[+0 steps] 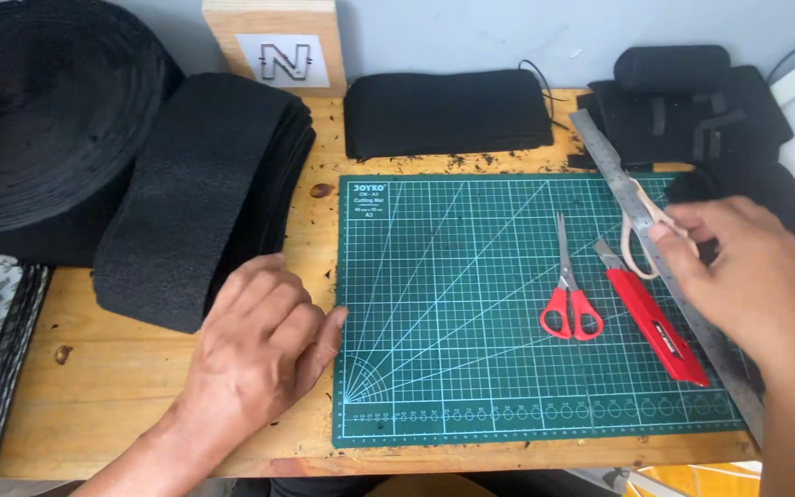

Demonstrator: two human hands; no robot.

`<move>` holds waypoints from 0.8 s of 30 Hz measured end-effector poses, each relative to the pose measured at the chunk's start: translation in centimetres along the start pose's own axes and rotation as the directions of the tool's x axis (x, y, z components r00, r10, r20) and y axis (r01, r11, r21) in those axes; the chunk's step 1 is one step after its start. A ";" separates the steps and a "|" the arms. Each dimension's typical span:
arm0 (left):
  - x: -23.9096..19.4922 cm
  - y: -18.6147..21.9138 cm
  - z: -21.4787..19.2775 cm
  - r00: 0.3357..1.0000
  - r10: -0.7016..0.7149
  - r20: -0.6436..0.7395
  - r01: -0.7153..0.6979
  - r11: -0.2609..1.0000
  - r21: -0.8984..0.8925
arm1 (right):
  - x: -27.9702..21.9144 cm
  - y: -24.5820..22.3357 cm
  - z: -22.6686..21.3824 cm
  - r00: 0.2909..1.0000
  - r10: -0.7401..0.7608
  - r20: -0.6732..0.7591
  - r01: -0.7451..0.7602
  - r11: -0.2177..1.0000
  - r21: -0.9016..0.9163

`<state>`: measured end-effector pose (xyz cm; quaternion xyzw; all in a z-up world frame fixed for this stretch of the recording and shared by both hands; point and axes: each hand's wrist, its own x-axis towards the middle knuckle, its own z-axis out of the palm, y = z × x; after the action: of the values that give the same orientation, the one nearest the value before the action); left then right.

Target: The person uses red-handled scissors to trim the edges of a black rectangular fabric piece on a green cutting mat. They carefully cut along the sides and corners to shape the material, then place the finished piece aside.

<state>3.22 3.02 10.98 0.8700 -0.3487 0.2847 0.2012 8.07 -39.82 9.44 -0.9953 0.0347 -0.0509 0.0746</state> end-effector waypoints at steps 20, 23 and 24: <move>1.1 1.9 7.8 0.968 0.061 0.242 -0.040 0.995 -0.092 | -0.3 1.3 3.7 0.990 0.085 0.114 -0.056 0.970 -0.236; 1.5 1.6 7.4 0.985 0.048 0.165 -0.023 0.988 -0.150 | 0.2 0.2 2.8 0.981 0.109 0.159 -0.060 0.957 -0.283; 1.6 1.5 7.2 0.990 0.033 0.139 -0.010 0.987 -0.162 | 0.3 0.4 2.9 0.974 0.135 0.181 -0.085 0.962 -0.261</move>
<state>5.67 -2.75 6.77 0.8649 -0.3936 0.1953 0.2425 8.69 -39.82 6.54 -0.9933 0.0889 0.0568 -0.0462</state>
